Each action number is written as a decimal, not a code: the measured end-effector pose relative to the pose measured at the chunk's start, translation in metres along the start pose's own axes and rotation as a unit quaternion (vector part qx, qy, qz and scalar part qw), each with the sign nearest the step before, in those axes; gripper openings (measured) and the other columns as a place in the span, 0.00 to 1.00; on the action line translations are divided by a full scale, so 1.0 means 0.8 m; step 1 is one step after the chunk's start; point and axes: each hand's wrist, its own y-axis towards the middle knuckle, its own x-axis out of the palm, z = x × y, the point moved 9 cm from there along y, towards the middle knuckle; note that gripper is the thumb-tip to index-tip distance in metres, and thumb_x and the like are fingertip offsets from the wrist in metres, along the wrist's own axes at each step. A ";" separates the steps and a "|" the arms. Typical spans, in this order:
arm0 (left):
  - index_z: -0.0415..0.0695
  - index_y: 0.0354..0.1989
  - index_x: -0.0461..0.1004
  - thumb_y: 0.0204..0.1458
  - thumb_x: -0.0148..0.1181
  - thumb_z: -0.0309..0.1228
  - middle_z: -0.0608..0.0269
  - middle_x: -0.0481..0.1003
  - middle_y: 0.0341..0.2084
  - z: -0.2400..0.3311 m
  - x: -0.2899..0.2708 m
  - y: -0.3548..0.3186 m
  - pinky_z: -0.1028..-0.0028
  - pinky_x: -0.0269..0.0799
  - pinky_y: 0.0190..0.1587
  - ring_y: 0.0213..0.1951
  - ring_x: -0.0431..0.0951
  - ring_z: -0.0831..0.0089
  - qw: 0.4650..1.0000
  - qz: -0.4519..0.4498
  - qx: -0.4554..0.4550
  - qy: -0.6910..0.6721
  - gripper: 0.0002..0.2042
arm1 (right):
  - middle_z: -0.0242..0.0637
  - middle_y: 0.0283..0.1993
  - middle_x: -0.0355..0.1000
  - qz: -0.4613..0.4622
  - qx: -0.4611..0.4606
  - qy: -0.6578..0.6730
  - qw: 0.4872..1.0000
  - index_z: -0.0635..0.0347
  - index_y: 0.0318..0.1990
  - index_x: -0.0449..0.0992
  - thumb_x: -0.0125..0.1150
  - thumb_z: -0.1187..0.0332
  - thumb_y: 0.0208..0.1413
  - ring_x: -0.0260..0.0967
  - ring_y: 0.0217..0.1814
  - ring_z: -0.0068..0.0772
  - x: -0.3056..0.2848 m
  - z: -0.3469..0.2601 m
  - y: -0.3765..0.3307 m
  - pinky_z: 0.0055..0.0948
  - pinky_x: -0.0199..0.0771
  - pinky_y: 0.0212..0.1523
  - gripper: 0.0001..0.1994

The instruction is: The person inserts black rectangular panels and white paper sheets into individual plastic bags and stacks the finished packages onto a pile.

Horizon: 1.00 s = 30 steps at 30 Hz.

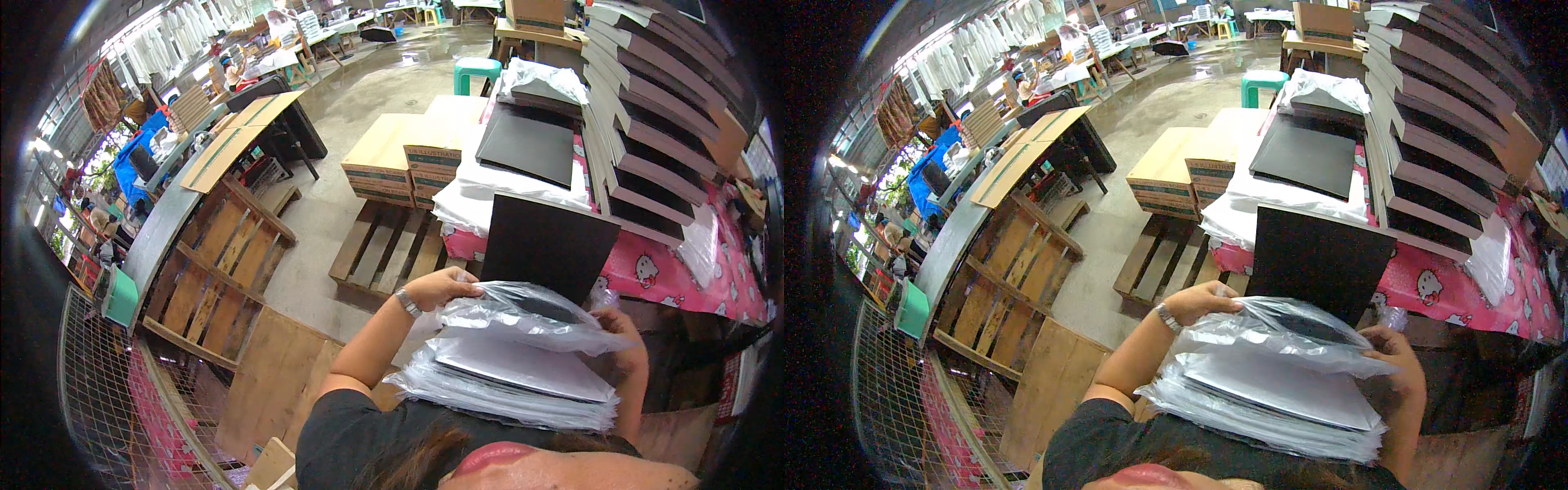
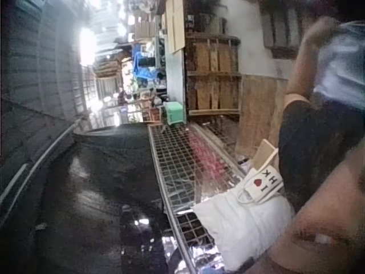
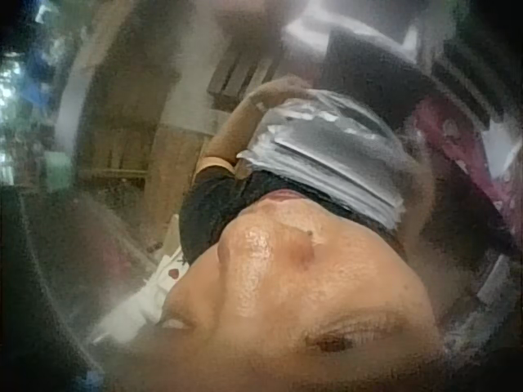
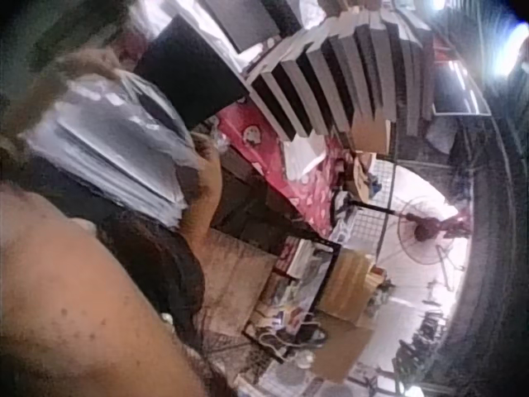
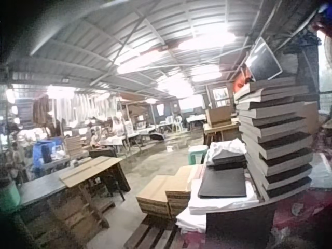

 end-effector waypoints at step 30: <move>0.43 0.37 0.72 0.46 0.55 0.17 0.59 0.67 0.47 0.174 0.093 -0.038 0.69 0.58 0.57 0.52 0.66 0.68 0.899 0.043 0.432 0.051 0.11 | 0.47 0.51 0.67 -0.076 -0.298 -0.151 0.939 0.56 0.64 0.52 0.62 0.73 0.48 0.65 0.54 0.36 0.156 -0.151 0.071 0.34 0.65 0.54 0.35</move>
